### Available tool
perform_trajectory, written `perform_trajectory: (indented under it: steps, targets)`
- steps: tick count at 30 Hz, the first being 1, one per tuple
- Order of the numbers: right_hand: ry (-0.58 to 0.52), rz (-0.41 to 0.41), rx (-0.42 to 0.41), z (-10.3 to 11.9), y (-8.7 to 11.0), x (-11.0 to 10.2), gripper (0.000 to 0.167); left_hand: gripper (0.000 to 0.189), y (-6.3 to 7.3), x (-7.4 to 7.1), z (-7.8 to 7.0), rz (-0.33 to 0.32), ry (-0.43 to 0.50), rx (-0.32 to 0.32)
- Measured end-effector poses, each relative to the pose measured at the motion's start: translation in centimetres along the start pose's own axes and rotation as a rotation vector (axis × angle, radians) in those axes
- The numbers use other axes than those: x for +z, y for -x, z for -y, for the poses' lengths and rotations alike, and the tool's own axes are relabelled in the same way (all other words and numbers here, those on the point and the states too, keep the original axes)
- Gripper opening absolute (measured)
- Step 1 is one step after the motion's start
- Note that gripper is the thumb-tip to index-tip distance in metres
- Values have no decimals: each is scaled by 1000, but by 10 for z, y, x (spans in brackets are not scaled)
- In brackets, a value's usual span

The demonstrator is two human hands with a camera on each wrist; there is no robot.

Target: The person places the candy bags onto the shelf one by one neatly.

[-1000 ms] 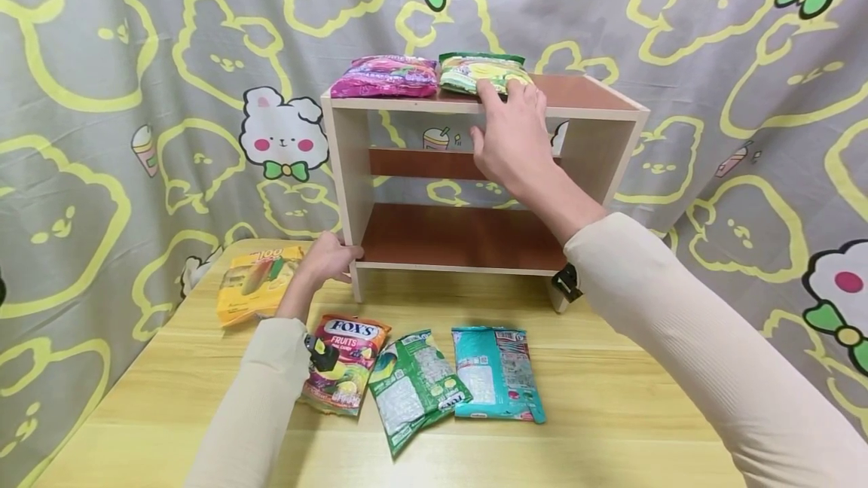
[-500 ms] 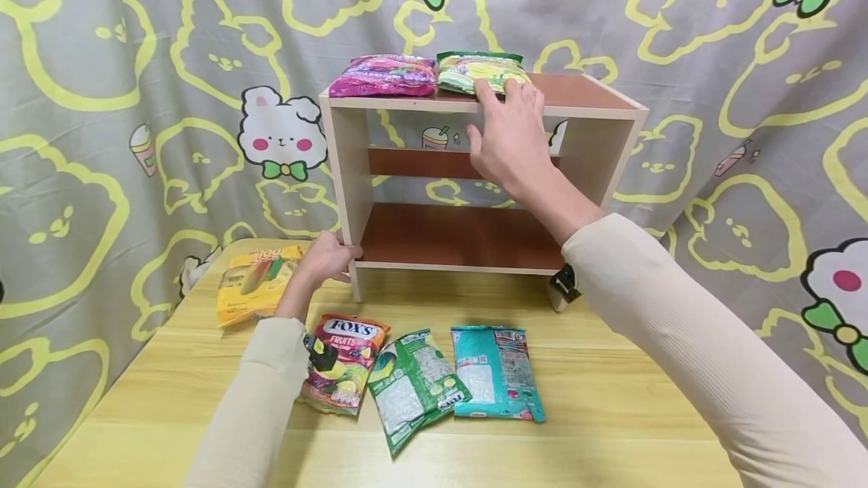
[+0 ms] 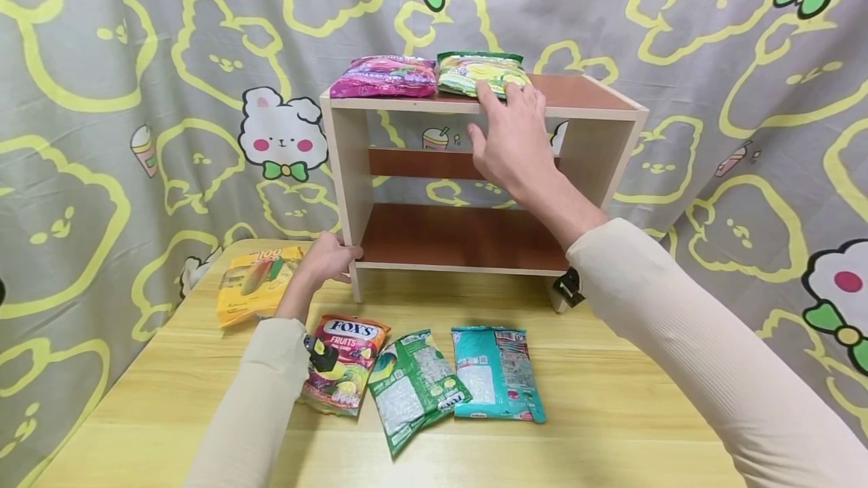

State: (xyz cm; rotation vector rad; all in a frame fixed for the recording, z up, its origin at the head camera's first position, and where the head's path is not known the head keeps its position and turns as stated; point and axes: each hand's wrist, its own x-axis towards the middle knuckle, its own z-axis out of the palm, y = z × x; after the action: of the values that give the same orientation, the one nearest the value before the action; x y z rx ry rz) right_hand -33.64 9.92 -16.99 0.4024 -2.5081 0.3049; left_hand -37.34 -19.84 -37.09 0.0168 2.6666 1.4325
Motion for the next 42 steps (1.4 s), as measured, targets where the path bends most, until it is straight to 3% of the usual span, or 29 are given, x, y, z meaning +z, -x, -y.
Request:
perform_trajectory:
  steps: [12,42]
  targets:
    - [13,-26,-46,-7,2,-1,58,34,0,0,1,-2,-7,4]
    - [26,42,13,6,0,-6,61,35,0,1,1,-6,-2,9]
